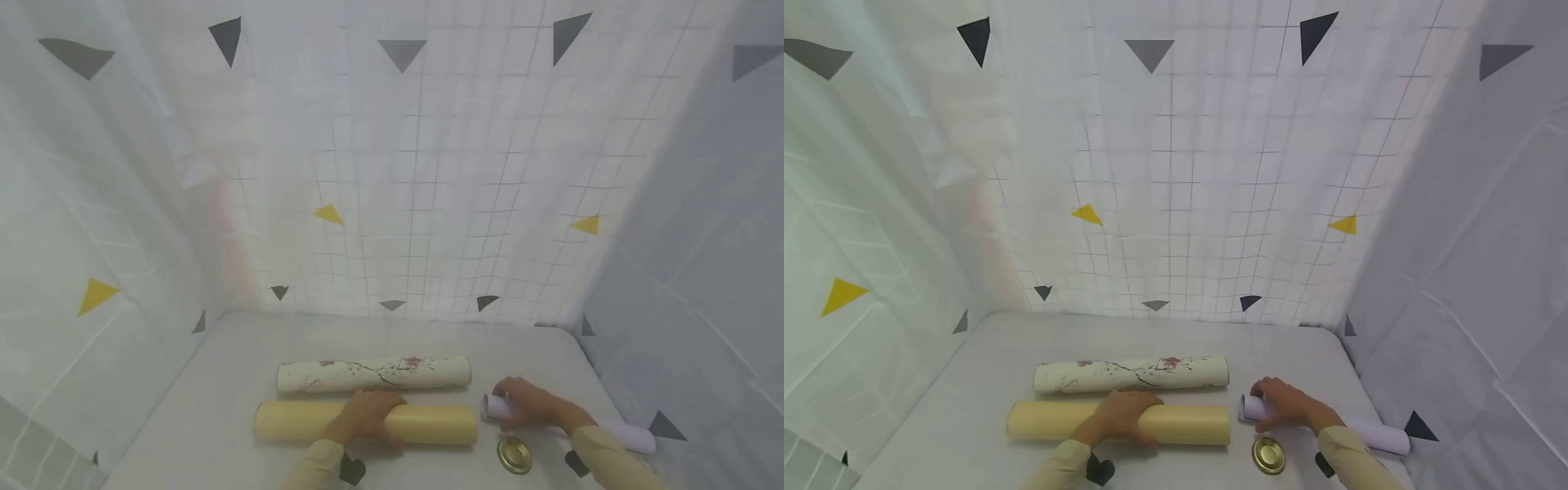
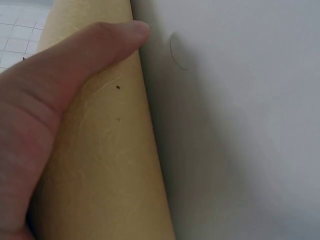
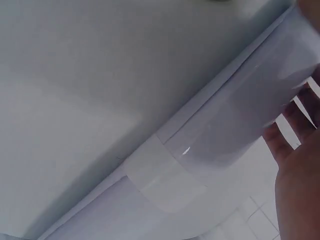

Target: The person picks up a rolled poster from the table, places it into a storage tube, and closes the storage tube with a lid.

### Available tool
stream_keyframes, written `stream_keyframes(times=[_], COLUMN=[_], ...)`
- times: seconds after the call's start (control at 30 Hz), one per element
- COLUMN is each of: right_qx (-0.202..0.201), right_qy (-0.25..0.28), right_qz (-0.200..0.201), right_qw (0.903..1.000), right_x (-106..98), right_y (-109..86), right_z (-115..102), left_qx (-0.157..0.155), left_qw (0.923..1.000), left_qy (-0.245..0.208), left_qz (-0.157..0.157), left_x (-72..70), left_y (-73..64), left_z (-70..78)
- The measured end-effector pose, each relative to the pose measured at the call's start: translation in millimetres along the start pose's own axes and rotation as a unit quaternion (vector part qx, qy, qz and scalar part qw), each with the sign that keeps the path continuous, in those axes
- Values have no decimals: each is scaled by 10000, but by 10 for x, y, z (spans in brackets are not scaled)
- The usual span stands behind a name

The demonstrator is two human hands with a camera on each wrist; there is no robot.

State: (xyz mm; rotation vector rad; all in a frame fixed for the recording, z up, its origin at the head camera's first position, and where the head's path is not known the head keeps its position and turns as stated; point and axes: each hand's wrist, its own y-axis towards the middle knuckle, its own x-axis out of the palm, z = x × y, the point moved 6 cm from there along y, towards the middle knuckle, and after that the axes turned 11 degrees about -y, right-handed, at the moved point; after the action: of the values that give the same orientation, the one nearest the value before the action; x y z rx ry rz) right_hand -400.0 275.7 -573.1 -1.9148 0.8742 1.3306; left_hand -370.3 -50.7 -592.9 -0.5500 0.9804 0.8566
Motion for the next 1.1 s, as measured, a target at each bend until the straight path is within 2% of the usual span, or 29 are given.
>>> stream_keyframes(times=[0.17,0.47,0.7,0.9,1.1], right_qx=[-56,140,-71,-303,-337], right_qy=[-478,-466,-1044,-1342,-1614], right_qz=[229,560,1203,1680,1593], right_qw=[9986,9972,9872,9761,9734], right_x=[67,73,63,30,84], right_y=[-7,-15,-17,-4,53], right_z=[44,37,-75,-209,-298], left_qx=[85,125,54,26,128], left_qw=[9999,9996,9990,9983,9965], left_qy=[107,65,169,158,208], left_qz=[55,259,418,564,800], left_x=[27,59,45,50,-4], left_y=[12,-14,-14,-34,-39], left_z=[5,3,13,1,28])
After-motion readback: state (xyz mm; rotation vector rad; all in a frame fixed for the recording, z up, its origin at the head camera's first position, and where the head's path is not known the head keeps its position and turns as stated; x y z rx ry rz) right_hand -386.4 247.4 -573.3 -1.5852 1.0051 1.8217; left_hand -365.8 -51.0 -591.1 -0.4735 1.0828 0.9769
